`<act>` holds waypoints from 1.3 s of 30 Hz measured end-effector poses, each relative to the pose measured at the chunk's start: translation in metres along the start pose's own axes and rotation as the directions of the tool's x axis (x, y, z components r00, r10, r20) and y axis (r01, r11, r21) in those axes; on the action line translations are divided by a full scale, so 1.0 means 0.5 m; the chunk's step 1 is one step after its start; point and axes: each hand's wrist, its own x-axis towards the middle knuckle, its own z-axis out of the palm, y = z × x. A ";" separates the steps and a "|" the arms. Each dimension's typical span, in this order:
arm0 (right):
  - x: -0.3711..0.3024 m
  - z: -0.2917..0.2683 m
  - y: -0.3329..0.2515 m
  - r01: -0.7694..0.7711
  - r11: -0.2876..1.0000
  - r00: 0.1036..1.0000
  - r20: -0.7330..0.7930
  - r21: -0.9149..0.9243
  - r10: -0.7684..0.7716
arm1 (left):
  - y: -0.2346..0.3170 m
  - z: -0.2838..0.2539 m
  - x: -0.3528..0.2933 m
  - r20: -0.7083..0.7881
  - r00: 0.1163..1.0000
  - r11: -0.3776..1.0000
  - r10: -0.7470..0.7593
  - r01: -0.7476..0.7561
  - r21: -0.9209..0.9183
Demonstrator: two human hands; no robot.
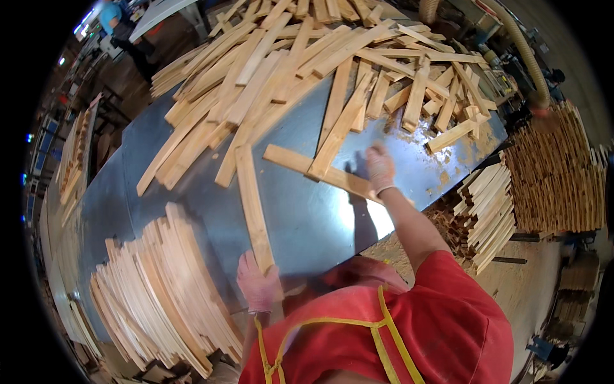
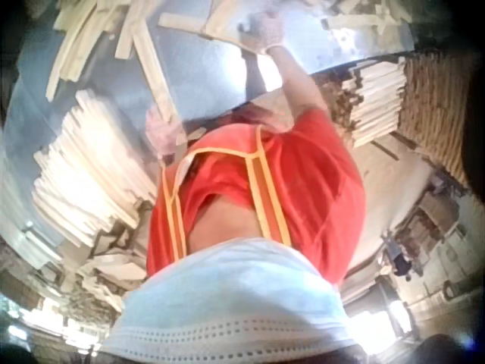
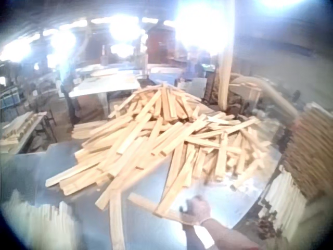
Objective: The person sorts wooden planks on a metal table in a workshop. They pick up individual planks from a disorganized pile, inspect them, and place them into a neat stack.
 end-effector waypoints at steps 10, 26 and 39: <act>0.404 -0.249 0.091 -0.090 0.941 0.945 -0.327 -0.327 -0.023 | 0.319 0.082 0.271 0.047 0.899 0.892 0.436 -0.439 0.108; -0.004 -0.124 -0.121 -0.683 0.528 0.580 0.814 0.504 -0.028 | 0.366 0.007 0.315 0.543 0.739 0.170 0.399 0.523 -0.835; -0.347 0.035 0.041 -0.767 0.638 0.416 0.810 0.068 0.413 | 0.257 -0.012 0.051 0.464 0.797 0.921 0.387 -0.357 -0.155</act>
